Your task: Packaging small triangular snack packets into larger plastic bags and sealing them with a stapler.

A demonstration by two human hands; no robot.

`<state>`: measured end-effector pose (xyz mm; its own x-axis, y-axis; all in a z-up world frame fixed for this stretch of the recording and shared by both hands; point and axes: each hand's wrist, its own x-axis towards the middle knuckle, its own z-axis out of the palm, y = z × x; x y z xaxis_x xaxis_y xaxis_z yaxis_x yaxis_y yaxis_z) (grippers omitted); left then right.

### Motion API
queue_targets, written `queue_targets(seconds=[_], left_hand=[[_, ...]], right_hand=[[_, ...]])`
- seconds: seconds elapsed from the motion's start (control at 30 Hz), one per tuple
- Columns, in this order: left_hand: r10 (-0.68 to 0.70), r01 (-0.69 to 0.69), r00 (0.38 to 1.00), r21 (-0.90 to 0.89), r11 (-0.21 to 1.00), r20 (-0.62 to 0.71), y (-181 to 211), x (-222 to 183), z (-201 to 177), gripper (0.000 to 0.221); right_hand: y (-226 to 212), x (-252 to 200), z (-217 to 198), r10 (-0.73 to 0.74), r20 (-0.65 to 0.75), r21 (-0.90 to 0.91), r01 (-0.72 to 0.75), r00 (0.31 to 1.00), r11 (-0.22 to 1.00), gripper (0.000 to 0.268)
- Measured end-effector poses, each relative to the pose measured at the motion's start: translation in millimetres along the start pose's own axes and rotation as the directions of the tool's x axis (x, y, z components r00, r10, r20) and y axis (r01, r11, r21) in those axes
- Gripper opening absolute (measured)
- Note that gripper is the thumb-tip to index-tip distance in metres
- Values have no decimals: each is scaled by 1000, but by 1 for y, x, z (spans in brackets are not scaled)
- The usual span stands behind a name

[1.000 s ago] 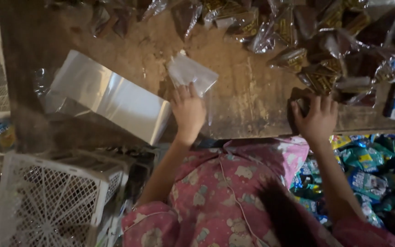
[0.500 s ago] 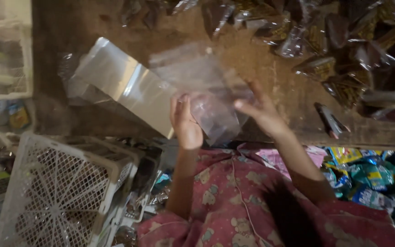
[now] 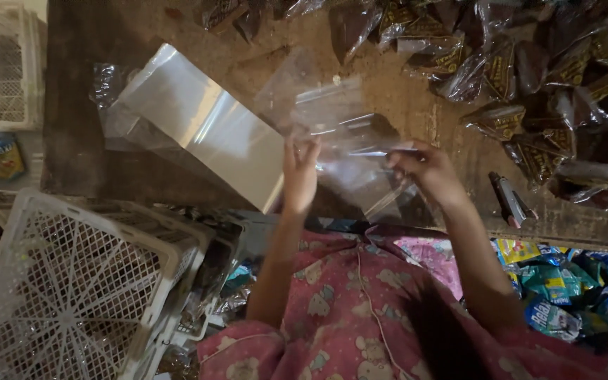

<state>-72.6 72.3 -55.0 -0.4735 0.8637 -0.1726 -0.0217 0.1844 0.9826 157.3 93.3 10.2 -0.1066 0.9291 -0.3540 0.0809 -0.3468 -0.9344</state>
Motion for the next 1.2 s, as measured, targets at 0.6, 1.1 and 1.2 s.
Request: queue_targets(seconds=[0.6, 1.1, 1.2], left_hand=[[566, -783, 587, 583, 215, 580, 13, -61, 23, 50], [486, -643, 752, 657, 393, 445, 25, -89, 42, 22], [461, -555, 819, 677, 483, 342, 38, -89, 45, 48]], right_hand=[[-45, -1, -12, -82, 298, -786, 293, 951, 545, 51], [-28, 34, -144, -41, -713, -670, -662, 700, 337, 97], [9, 62, -110, -497, -429, -903, -355, 754, 242, 96]])
